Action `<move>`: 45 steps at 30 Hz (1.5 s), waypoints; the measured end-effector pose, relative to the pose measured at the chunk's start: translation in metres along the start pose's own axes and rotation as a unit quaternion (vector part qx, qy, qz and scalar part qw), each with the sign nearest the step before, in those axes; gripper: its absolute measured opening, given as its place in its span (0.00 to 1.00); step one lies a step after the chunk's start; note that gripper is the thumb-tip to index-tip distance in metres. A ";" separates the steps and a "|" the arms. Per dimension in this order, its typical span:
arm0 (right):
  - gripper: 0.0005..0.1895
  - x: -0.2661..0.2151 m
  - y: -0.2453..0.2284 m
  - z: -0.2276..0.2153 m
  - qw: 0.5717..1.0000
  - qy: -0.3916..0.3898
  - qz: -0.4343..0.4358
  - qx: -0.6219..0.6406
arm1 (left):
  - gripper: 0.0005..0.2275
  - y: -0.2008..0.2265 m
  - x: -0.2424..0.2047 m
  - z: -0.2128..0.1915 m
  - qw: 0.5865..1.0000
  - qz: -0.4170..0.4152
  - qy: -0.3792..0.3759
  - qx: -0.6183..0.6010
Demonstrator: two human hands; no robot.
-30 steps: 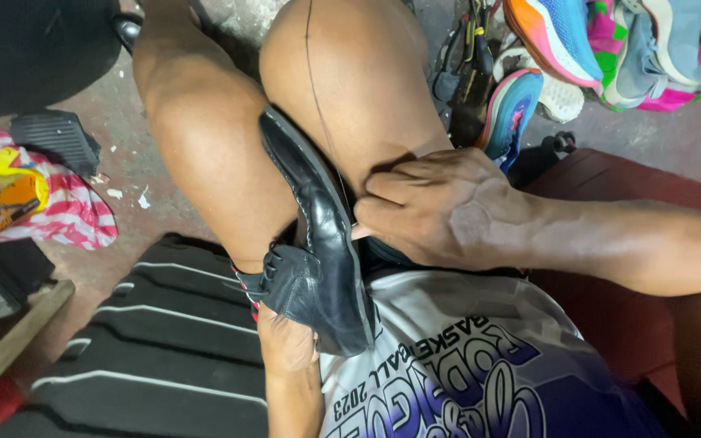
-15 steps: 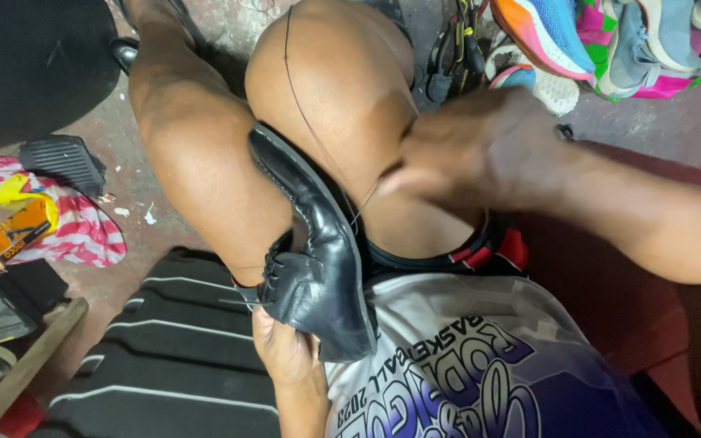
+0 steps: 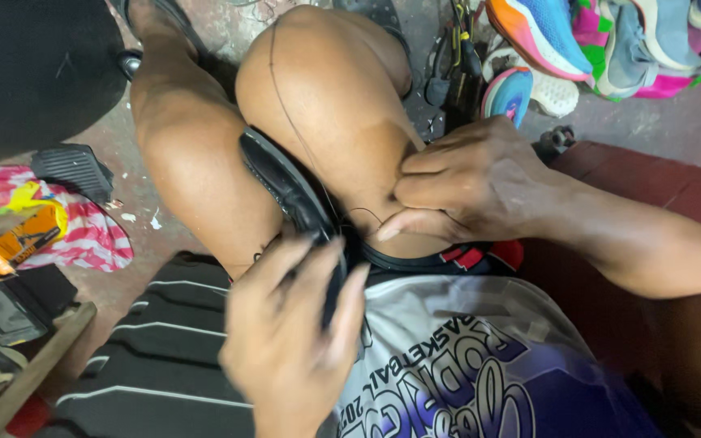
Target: The person sews a black leather shoe using a needle and thread, repeatedly passing the needle through the sole and upper while seated on the floor.
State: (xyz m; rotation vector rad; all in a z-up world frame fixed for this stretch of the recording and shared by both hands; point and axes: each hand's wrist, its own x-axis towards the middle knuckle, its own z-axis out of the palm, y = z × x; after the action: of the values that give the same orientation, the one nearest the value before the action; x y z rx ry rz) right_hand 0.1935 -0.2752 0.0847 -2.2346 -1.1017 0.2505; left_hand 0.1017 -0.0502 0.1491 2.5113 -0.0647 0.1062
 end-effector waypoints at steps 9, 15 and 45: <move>0.27 0.021 -0.003 0.008 0.990 -0.044 -0.087 0.098 | 0.04 -0.025 0.014 0.023 0.988 0.010 -0.050 -0.145; 0.32 0.026 -0.009 0.030 0.975 0.078 0.003 0.209 | 0.06 -0.037 -0.013 0.031 0.892 -0.139 0.046 -0.427; 0.19 -0.070 0.160 -0.001 0.856 -0.162 0.431 -0.235 | 0.43 -0.016 0.012 0.010 0.961 -0.126 -0.113 -0.218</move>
State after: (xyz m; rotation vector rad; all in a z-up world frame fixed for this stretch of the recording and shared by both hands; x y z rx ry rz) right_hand 0.2532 -0.4017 -0.0193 -3.1066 -0.2100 0.8251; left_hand 0.1158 -0.0432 0.1329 2.0594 0.1270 -0.2724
